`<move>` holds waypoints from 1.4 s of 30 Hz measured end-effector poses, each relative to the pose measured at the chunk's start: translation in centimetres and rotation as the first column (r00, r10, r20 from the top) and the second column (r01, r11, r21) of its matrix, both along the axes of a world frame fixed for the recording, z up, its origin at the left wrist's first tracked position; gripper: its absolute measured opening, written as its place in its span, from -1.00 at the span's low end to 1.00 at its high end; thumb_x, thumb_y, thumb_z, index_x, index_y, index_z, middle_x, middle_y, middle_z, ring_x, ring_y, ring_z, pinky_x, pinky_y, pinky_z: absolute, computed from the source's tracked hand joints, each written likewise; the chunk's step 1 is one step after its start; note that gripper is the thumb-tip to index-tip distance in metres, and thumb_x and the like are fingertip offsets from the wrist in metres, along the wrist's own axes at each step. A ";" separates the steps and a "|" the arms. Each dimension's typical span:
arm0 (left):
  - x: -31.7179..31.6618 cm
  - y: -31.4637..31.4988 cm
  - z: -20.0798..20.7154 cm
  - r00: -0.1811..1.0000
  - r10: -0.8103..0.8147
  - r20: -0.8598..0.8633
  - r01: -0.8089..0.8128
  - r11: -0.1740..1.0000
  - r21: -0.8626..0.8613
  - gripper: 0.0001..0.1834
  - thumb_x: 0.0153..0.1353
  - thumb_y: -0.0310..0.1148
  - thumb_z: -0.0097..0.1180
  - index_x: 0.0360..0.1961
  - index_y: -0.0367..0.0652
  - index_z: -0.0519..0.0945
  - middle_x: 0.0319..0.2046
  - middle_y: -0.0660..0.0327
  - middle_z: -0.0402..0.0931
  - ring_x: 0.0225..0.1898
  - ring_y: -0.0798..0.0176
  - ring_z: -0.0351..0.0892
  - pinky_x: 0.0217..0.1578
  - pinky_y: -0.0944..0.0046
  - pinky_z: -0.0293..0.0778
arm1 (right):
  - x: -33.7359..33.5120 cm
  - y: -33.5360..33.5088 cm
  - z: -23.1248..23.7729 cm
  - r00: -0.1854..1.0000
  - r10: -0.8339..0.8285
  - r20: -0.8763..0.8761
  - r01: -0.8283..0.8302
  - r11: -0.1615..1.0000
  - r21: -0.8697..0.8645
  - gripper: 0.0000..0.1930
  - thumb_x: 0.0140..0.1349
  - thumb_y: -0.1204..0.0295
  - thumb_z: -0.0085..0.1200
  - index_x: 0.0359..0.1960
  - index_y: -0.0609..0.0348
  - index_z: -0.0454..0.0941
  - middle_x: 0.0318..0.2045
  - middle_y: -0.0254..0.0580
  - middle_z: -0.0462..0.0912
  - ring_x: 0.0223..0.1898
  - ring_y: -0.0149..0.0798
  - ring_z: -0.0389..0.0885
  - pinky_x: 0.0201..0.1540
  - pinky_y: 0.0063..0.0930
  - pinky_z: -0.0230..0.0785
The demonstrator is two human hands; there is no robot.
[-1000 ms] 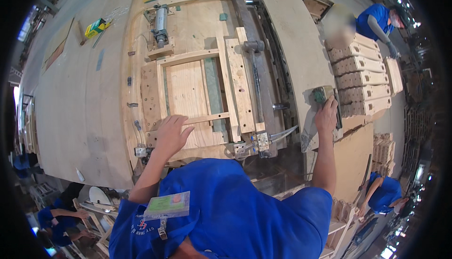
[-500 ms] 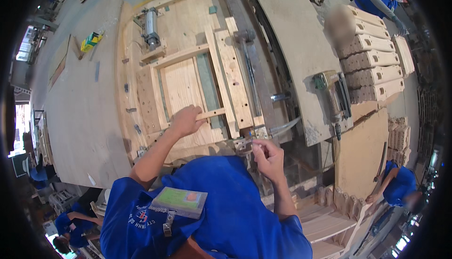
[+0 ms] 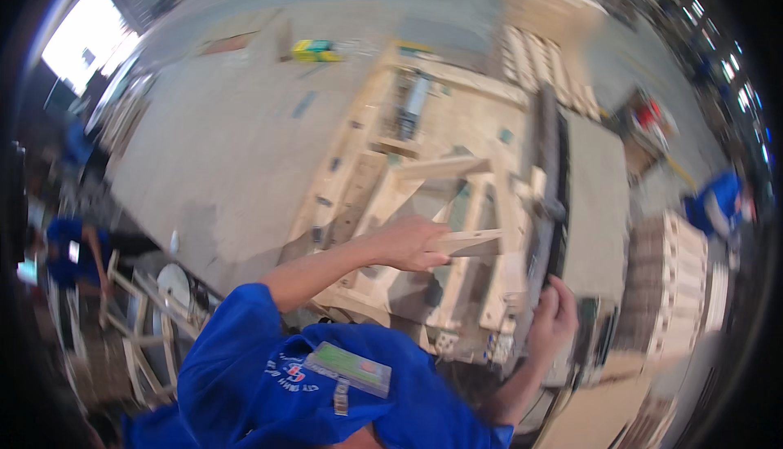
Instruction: The person assembles wooden frames by placing pieces into a jig, tapping them with a hammer, and securing them with a nail gun. The person repeats this process for multiple frames, moving completed frames aside and retrieving new pieces.
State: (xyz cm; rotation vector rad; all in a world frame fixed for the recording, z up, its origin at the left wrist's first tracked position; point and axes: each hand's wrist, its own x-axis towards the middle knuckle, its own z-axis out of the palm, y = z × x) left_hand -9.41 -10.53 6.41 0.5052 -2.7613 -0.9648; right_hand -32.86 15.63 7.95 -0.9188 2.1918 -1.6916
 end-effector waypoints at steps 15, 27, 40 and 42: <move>33.4 -13.4 4.7 -0.143 0.968 -0.206 -0.105 0.192 0.976 -0.62 0.45 0.07 0.25 -0.08 0.01 0.50 -0.64 0.47 0.33 -0.72 0.47 0.30 -0.74 0.41 0.27 | 5.7 -6.1 0.4 0.924 0.380 -0.047 -0.345 0.880 0.325 -0.77 0.53 0.48 0.12 0.08 0.35 0.66 -0.41 -0.38 0.59 -0.46 -0.55 0.45 -0.39 -0.60 0.31; 36.4 -23.3 1.4 -0.273 0.962 0.003 -0.326 -0.096 0.941 -0.57 0.49 0.20 0.10 -0.14 0.06 0.48 -0.40 0.35 0.40 -0.37 0.25 0.49 -0.35 0.09 0.50 | 11.8 -0.6 2.8 0.929 0.226 -0.295 -0.016 0.817 0.576 -0.79 0.36 0.39 0.14 -0.05 0.15 0.69 -0.33 0.12 0.68 -0.26 0.18 0.70 -0.23 -0.06 0.50; 17.0 -14.9 -1.5 0.220 0.975 0.044 -0.761 0.143 0.633 -0.54 0.55 0.09 0.07 0.15 -0.06 0.44 -0.07 0.20 0.46 -0.05 0.17 0.51 -0.04 0.10 0.47 | 13.0 18.9 1.6 0.910 -0.261 -0.322 0.384 0.825 0.415 -0.76 0.40 0.24 0.16 -0.04 0.02 0.75 -0.10 -0.03 0.79 -0.02 0.09 0.76 0.04 -0.07 0.61; 16.9 -13.8 -0.4 0.225 0.974 0.021 -0.788 0.169 0.592 -0.52 0.56 0.07 0.06 0.20 -0.07 0.43 -0.01 0.17 0.46 0.00 0.16 0.51 0.01 0.11 0.47 | 13.0 25.8 5.3 0.788 -0.551 -0.275 0.608 0.628 0.486 -0.68 0.38 0.19 0.19 0.06 -0.02 0.77 -0.03 -0.08 0.82 0.04 -0.01 0.79 0.15 -0.13 0.60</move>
